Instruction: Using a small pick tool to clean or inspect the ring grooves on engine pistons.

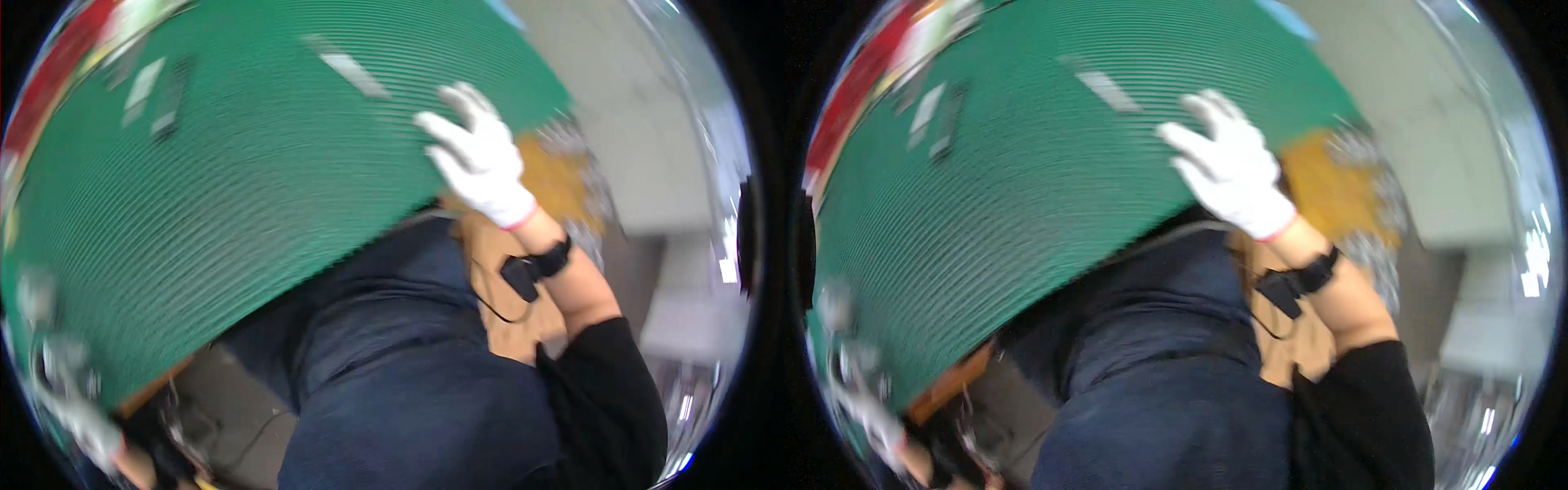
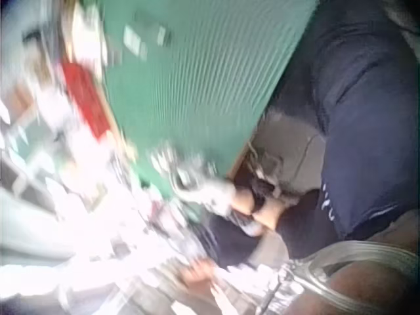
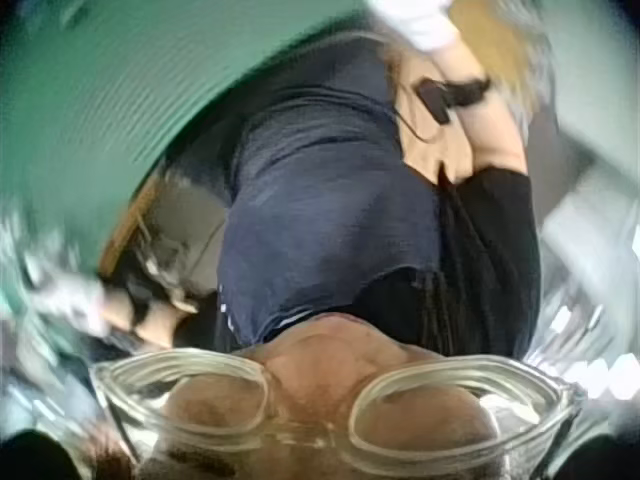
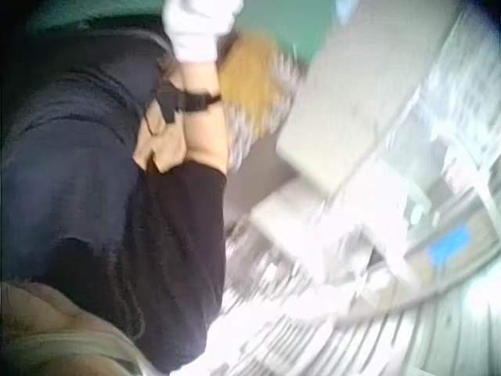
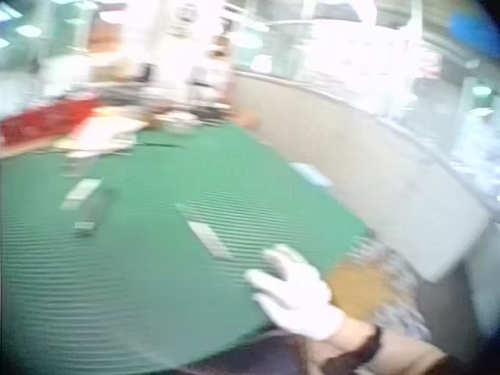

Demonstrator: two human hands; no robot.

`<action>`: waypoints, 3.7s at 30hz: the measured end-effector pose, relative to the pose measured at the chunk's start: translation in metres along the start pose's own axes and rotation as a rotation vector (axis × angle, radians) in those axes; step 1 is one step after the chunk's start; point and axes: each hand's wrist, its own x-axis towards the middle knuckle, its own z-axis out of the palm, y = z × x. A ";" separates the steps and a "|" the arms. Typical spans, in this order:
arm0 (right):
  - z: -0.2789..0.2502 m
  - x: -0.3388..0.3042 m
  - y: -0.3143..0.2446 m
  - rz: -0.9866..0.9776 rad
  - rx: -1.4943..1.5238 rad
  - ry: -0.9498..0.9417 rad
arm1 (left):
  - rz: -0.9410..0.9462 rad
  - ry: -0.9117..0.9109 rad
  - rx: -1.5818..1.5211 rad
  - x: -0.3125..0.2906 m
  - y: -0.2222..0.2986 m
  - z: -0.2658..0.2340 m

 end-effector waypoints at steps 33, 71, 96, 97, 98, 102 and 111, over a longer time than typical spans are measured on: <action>-0.067 -0.510 0.279 1.604 -0.434 -0.577 | 1.459 -0.966 0.604 -0.126 0.357 0.385; -0.185 -0.024 -0.048 0.204 -0.043 -0.687 | 1.135 -0.908 -0.220 -0.089 0.252 0.226; 0.048 0.158 0.044 0.252 -0.056 -0.544 | 0.942 -0.495 0.033 -0.013 0.232 0.172; 0.057 0.155 0.044 0.219 -0.101 -0.499 | 0.934 -0.476 0.088 -0.012 0.247 0.186; 0.064 0.150 0.043 0.187 -0.147 -0.453 | 0.851 -0.471 0.071 -0.016 0.254 0.204; 0.067 0.128 0.050 0.083 -0.227 -0.358 | 0.938 -0.468 0.210 -0.019 0.251 0.226; 0.043 0.091 0.062 0.167 0.236 -0.053 | -0.321 -0.478 -0.524 -0.055 0.206 0.163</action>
